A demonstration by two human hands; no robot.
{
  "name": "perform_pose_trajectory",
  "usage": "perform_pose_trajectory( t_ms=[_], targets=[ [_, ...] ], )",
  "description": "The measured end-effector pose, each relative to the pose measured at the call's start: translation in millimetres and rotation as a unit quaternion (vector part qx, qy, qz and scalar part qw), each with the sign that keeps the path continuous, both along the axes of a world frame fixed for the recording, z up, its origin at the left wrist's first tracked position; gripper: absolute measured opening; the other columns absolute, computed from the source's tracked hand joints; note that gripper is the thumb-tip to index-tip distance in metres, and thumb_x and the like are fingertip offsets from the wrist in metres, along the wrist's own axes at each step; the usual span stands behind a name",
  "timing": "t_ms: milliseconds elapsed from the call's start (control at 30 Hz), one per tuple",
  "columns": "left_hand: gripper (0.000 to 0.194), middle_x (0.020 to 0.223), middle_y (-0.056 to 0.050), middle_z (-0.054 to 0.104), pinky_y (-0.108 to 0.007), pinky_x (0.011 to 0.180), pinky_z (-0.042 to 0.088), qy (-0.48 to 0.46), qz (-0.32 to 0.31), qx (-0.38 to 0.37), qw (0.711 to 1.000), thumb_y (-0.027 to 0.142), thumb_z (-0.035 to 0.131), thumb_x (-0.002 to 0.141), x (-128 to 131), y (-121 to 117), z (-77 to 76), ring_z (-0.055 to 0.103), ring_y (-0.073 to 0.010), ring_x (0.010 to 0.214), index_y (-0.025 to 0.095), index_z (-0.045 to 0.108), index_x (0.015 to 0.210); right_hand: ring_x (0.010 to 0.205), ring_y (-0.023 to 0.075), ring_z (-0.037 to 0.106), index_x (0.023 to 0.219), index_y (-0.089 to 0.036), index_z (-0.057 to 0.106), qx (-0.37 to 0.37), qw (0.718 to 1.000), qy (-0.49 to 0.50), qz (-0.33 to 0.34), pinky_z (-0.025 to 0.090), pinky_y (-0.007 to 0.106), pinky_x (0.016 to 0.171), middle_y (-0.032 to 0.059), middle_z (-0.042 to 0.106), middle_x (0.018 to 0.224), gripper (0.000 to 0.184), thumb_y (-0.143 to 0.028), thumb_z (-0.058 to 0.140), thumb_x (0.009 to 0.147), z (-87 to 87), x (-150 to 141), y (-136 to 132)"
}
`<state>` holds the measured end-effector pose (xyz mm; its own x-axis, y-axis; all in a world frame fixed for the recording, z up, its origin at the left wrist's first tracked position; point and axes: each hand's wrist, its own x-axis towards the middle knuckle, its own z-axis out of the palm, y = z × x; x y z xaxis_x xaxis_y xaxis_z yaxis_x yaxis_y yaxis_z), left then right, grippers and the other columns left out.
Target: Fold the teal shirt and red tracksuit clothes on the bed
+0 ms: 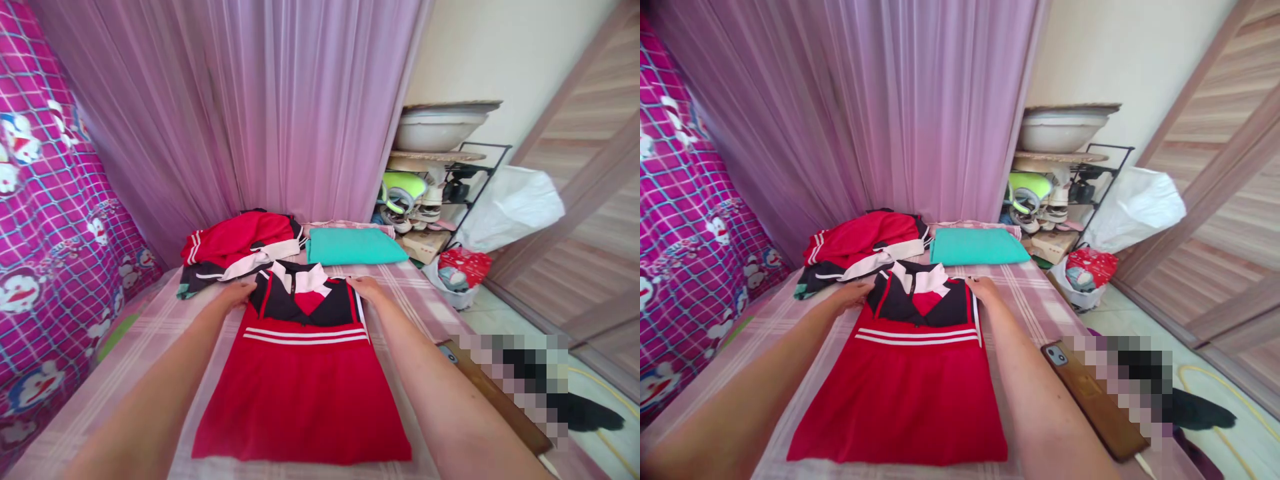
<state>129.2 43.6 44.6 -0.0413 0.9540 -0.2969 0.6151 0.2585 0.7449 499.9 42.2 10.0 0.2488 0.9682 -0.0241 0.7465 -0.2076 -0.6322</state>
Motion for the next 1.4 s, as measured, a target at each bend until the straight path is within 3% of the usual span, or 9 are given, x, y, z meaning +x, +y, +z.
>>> perform_pose_trajectory(
  t_ms=[100,267,433,600,700,800,1000,1167,1400],
  targets=[
    [0.039,0.086,-0.007,0.076,-0.031,0.068,0.054,-0.013,0.007,0.013,1.0,0.054,0.06,0.073,6,20,-10.7,0.07,-0.025,0.083,0.02,0.07,0.09,0.082,0.0223,0.071,0.092,-0.018,0.076,-0.009,1.0,0.004,0.008,0.052,0.027,0.07,0.0066,0.077,0.086,0.022,-0.034,0.065,0.081,2.4,-4,10],
    [0.038,0.1,-0.007,0.075,-0.031,0.076,0.052,0.05,0.057,0.072,0.995,0.049,0.053,0.078,2,32,-28.7,0.068,-0.0276,0.1,0.019,0.067,0.097,0.107,0.0227,0.065,0.121,-0.023,0.065,0.07,0.997,-0.039,-0.023,0.049,0.031,0.09,0.0054,0.071,0.117,0.035,-0.029,0.058,0.087,0.5,-13,3],
    [0.049,0.12,-0.014,0.069,-0.036,0.091,0.049,0.122,0.072,0.088,0.986,0.047,0.056,0.08,-3,28,-27.2,0.063,-0.0312,0.114,0.017,0.061,0.117,0.117,0.0265,0.06,0.132,-0.017,0.057,0.058,0.992,-0.112,-0.019,0.047,0.037,0.098,0.0131,0.064,0.13,0.044,-0.028,0.056,0.089,-1.2,-22,-9],
    [0.059,0.146,-0.015,0.05,-0.04,0.115,0.031,0.201,-0.101,0.25,0.942,0.047,0.047,0.087,12,-19,-18.7,0.042,-0.0289,0.138,0.014,0.052,0.135,0.134,0.0255,0.047,0.136,-0.016,0.056,0.124,0.975,-0.156,0.101,0.037,0.04,0.112,0.0131,0.053,0.145,0.045,-0.029,0.051,0.093,11.0,-34,-33],
    [0.057,0.152,-0.009,0.046,-0.049,0.12,0.022,0.193,-0.209,0.228,0.931,0.052,0.043,0.089,25,-67,-23.2,0.032,-0.0301,0.145,0.021,0.056,0.136,0.135,0.0242,0.047,0.135,-0.021,0.058,0.11,0.961,-0.149,0.208,0.034,0.041,0.113,0.0103,0.052,0.146,0.043,-0.033,0.05,0.094,10.7,-45,-58],
    [0.058,0.153,-0.007,0.045,-0.048,0.119,0.025,0.168,-0.221,0.198,0.94,0.054,0.044,0.088,26,-103,-28.7,0.034,-0.03,0.144,0.023,0.057,0.136,0.135,0.0241,0.047,0.13,-0.022,0.063,0.065,0.961,-0.131,0.236,0.034,0.042,0.113,0.0097,0.054,0.145,0.04,-0.034,0.048,0.095,10.3,-47,-81],
    [0.056,0.127,-0.01,0.067,-0.037,0.097,0.049,0.152,-0.061,0.124,0.979,0.05,0.038,0.087,-12,-124,-22.7,0.063,-0.0265,0.113,0.018,0.059,0.129,0.1,0.0238,0.068,0.111,-0.023,0.072,0.027,0.992,-0.093,0.086,0.049,0.031,0.084,0.009,0.074,0.11,0.037,-0.043,0.045,0.095,19.9,-16,-129],
    [0.045,0.095,-0.006,0.075,-0.034,0.08,0.05,0.138,-0.051,0.077,0.986,0.057,0.054,0.077,-18,-130,-17.5,0.068,-0.0268,0.092,0.022,0.071,0.101,0.082,0.0218,0.069,0.106,-0.026,0.072,-0.011,0.994,-0.036,0.103,0.047,0.028,0.07,0.0039,0.076,0.091,0.034,-0.049,0.056,0.087,9.6,-7,-162],
    [0.048,0.079,-0.003,0.074,-0.032,0.068,0.049,0.005,-0.029,0.024,0.999,0.062,0.069,0.06,-16,-132,-15.6,0.068,-0.0262,0.082,0.019,0.067,0.081,0.078,0.0216,0.069,0.089,-0.02,0.072,-0.016,0.993,0.064,0.099,0.047,0.028,0.066,0.0058,0.076,0.085,0.032,-0.048,0.059,0.083,7.6,-16,-162]
  ],
)
